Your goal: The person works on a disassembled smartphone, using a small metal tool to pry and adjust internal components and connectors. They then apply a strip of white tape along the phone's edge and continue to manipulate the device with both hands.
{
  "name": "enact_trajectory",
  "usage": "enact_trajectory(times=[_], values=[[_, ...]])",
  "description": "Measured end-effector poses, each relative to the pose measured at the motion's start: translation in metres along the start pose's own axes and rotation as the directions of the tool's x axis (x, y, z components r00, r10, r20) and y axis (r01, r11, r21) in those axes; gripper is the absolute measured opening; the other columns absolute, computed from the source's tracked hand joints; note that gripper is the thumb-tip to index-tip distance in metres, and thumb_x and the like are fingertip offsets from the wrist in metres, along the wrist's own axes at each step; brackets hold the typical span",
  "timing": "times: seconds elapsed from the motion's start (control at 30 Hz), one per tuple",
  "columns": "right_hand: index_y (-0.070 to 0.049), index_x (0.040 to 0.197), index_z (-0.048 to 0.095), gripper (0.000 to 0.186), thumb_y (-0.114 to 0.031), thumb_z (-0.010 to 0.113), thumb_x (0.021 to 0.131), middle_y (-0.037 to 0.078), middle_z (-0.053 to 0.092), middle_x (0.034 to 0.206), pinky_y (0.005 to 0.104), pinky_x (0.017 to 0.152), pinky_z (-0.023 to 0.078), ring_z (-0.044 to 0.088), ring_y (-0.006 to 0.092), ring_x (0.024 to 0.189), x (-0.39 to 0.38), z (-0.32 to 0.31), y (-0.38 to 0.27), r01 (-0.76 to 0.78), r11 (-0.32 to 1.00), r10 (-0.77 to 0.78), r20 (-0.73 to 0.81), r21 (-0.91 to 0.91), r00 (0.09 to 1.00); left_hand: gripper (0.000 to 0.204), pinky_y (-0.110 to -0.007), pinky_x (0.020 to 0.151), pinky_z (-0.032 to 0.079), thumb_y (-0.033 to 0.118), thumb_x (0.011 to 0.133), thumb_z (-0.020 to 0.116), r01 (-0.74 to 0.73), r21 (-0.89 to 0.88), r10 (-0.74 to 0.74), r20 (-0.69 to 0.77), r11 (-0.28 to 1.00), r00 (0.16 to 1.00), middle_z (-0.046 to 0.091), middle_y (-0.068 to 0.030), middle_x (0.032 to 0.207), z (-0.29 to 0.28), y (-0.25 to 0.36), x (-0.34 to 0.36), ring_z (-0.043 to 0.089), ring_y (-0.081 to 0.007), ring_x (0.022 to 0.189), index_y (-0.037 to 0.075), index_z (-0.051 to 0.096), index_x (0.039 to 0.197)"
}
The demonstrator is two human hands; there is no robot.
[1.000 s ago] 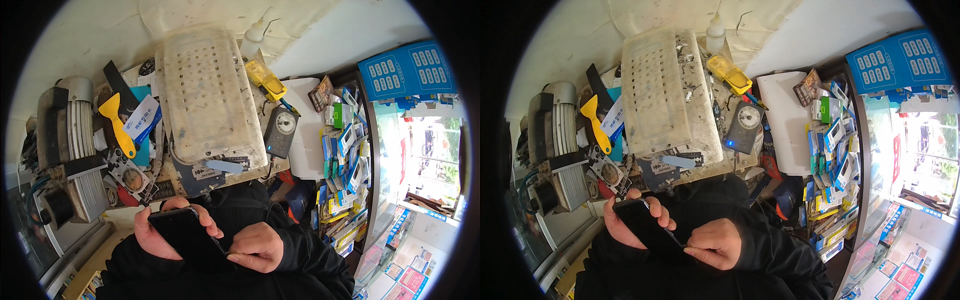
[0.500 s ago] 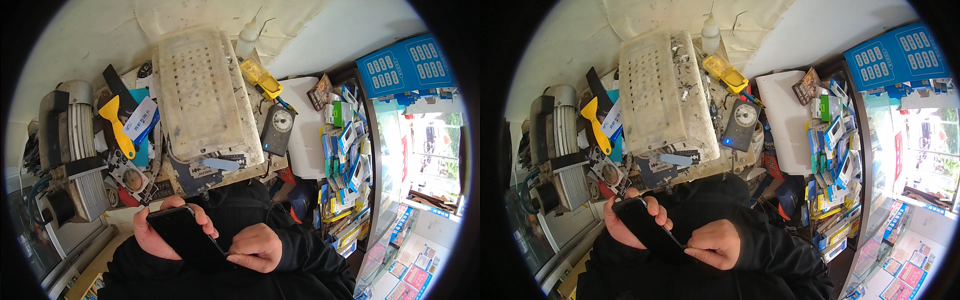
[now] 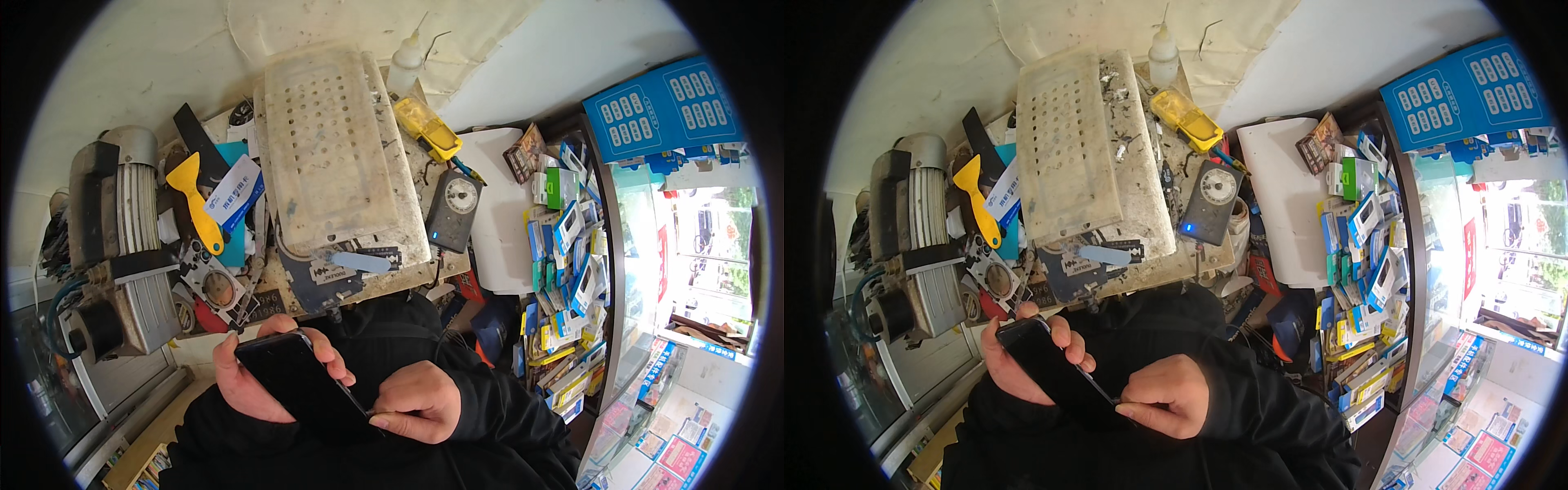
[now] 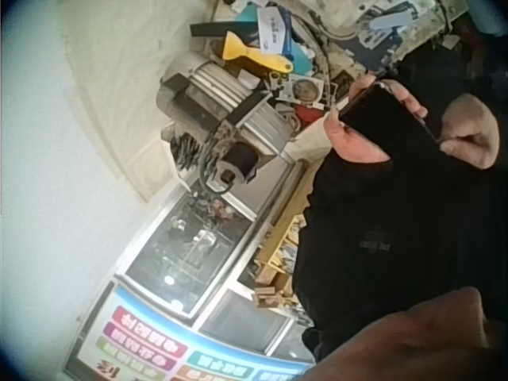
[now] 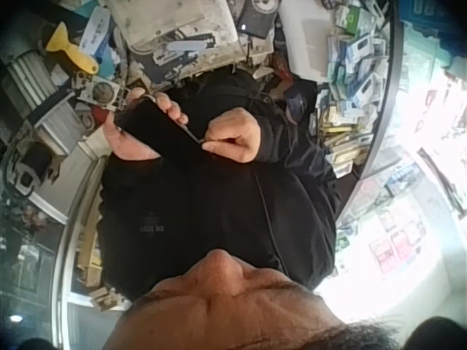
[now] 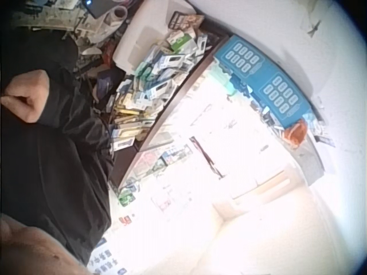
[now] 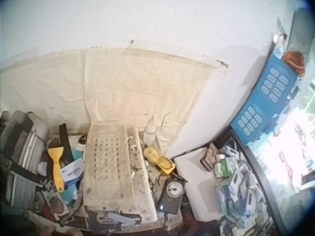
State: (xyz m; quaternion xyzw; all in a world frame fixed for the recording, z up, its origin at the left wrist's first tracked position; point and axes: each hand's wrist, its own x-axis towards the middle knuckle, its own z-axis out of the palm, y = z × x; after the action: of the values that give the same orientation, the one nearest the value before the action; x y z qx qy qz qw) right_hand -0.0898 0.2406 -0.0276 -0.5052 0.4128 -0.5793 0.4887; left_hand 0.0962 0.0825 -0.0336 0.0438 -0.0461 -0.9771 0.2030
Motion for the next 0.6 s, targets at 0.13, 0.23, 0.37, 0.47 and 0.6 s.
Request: enact_trajectory(times=[0.13, 0.23, 0.37, 0.47, 0.6], values=[[0.003, 0.081, 0.069, 0.015, 0.000, 0.072, 0.095, 0.010, 0.063, 0.067, 0.0337, 0.048, 0.037, 0.057, 0.0226, 0.051, 0.009, -0.003, -0.004, -0.049, 0.994, 0.046, 0.031, 0.096, 0.998, 0.076, -0.065, 0.108, 0.045, 0.071, 0.106, 0.024, -0.034, 0.024, 0.034, 0.028, 0.999, 0.999, 0.059, -0.0294, 0.137, 0.004, 0.004, 0.003, 0.060, -0.0467, 0.125, 0.015, 0.051, 0.151], [0.003, 0.082, 0.069, 0.015, 0.000, 0.072, 0.096, 0.009, 0.063, 0.069, 0.0332, 0.049, 0.038, 0.057, 0.0219, 0.053, 0.017, -0.009, -0.011, -0.081, 0.990, 0.072, 0.078, 0.120, 0.994, 0.076, -0.065, 0.107, 0.045, 0.071, 0.107, 0.024, -0.076, 0.061, 0.072, 0.069, 0.995, 0.995, 0.059, -0.0286, 0.136, 0.009, 0.008, 0.005, 0.060, -0.0468, 0.125, 0.016, 0.049, 0.152], [0.002, 0.084, 0.069, 0.013, -0.002, 0.073, 0.096, 0.008, 0.064, 0.072, 0.0325, 0.050, 0.038, 0.057, 0.0193, 0.053, 0.031, -0.018, -0.027, -0.153, 0.979, 0.136, 0.129, 0.131, 0.982, 0.069, -0.065, 0.106, 0.047, 0.066, 0.110, 0.027, -0.129, 0.090, 0.116, 0.137, 0.988, 0.984, 0.060, -0.0272, 0.136, 0.021, 0.014, 0.011, 0.060, -0.0466, 0.125, 0.017, 0.048, 0.154], [0.004, 0.101, 0.070, 0.012, -0.005, 0.075, 0.096, 0.010, 0.068, 0.088, 0.0301, 0.062, 0.046, 0.063, 0.0183, 0.068, 0.045, -0.027, -0.044, -0.199, 0.978, 0.188, 0.158, 0.061, 0.969, 0.066, -0.065, 0.106, 0.047, 0.062, 0.111, 0.029, -0.180, 0.104, 0.156, 0.201, 0.978, 0.967, 0.060, -0.0264, 0.136, 0.036, 0.022, 0.020, 0.060, -0.0466, 0.126, 0.017, 0.046, 0.155], [0.009, 0.128, 0.066, 0.044, -0.009, 0.082, 0.092, 0.019, 0.071, 0.118, 0.0338, 0.090, 0.055, 0.072, 0.0269, 0.101, 0.069, -0.032, -0.072, -0.094, 0.994, 0.099, 0.113, -0.047, 0.989, 0.066, -0.063, 0.102, 0.050, 0.063, 0.111, 0.029, -0.351, 0.174, 0.295, 0.279, 0.920, 0.914, 0.062, -0.0241, 0.135, 0.062, 0.037, 0.039, 0.063, -0.0433, 0.121, 0.017, 0.046, 0.155]])
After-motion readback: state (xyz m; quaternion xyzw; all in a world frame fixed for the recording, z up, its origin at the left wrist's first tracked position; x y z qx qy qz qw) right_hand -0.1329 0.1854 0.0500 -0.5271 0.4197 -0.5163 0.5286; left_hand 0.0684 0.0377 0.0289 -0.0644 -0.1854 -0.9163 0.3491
